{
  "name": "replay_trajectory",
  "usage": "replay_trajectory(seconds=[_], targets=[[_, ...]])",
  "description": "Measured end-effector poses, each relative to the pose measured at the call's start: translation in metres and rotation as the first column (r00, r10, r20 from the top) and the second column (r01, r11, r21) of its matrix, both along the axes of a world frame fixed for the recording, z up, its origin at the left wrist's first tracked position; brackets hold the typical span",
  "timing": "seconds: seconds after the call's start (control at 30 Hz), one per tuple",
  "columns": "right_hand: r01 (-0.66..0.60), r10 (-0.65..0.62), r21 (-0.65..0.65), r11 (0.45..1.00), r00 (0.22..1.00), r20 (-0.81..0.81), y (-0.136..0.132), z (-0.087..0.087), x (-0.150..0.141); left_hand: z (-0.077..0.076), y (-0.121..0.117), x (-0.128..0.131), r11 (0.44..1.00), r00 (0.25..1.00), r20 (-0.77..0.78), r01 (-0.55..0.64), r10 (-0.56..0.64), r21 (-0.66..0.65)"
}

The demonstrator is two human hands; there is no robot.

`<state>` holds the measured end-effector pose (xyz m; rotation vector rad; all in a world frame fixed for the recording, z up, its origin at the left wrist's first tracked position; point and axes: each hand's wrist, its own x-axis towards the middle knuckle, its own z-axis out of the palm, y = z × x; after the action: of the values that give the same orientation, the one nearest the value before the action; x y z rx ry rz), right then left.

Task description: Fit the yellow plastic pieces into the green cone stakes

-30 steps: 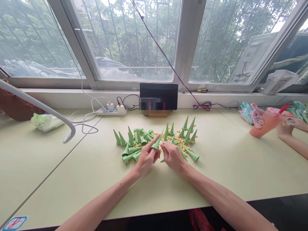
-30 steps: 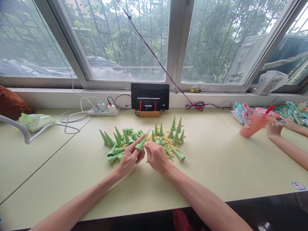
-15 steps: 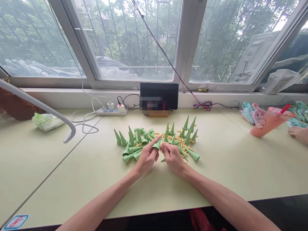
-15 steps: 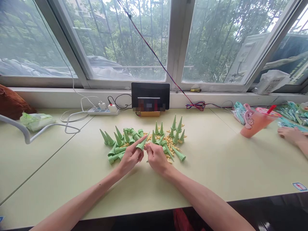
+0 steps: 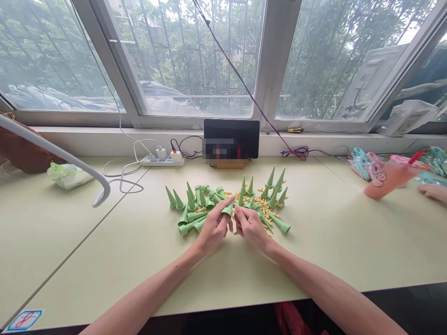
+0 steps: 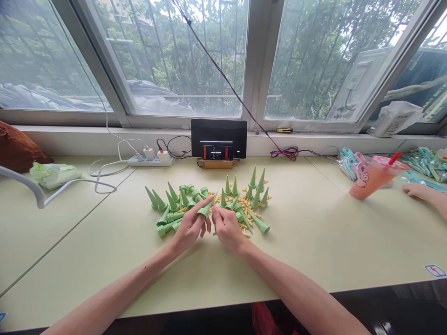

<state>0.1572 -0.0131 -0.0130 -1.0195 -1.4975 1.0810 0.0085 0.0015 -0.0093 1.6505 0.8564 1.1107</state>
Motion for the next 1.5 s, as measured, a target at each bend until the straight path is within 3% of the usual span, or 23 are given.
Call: replay_trajectory(seconds=[0.2,0.37,0.5,0.67,0.77,0.93,1.17,1.5], targets=[[-0.201,0.133,-0.217,0.955,0.947,-0.291,0.002,0.008,0.0,0.001,0.001,0.001,1.0,1.0,-0.003,0.009,-0.009,0.025],[-0.341,0.192,-0.293,0.893,0.878,-0.438,0.004,0.01,0.002,0.002,0.0,0.0,0.998,0.999,-0.041,-0.012,0.015,0.068],[-0.481,0.204,-0.383,0.788,0.793,-0.574,0.007,0.009,0.005,0.002,0.0,-0.001,0.992,0.997,-0.077,-0.021,0.031,0.125],[-0.667,0.178,-0.45,0.594,0.654,-0.735,0.011,0.008,0.011,0.002,0.0,-0.001,0.984,0.994,-0.106,-0.016,0.035,0.177],[-0.72,0.161,-0.44,0.536,0.599,-0.784,0.012,0.009,0.013,0.003,0.0,-0.002,0.982,0.993,-0.115,-0.011,0.033,0.187],[-0.706,0.152,-0.447,0.549,0.61,-0.777,0.012,0.009,0.011,0.004,-0.002,-0.001,0.986,0.992,-0.122,-0.023,0.044,0.166],[-0.639,0.182,-0.445,0.628,0.676,-0.714,0.008,0.009,0.006,0.005,-0.003,0.002,0.99,0.994,-0.089,-0.056,0.068,0.133],[-0.606,0.214,-0.387,0.695,0.688,-0.693,0.006,0.007,0.004,0.007,-0.001,0.003,0.982,0.991,-0.085,-0.092,0.107,0.163]])
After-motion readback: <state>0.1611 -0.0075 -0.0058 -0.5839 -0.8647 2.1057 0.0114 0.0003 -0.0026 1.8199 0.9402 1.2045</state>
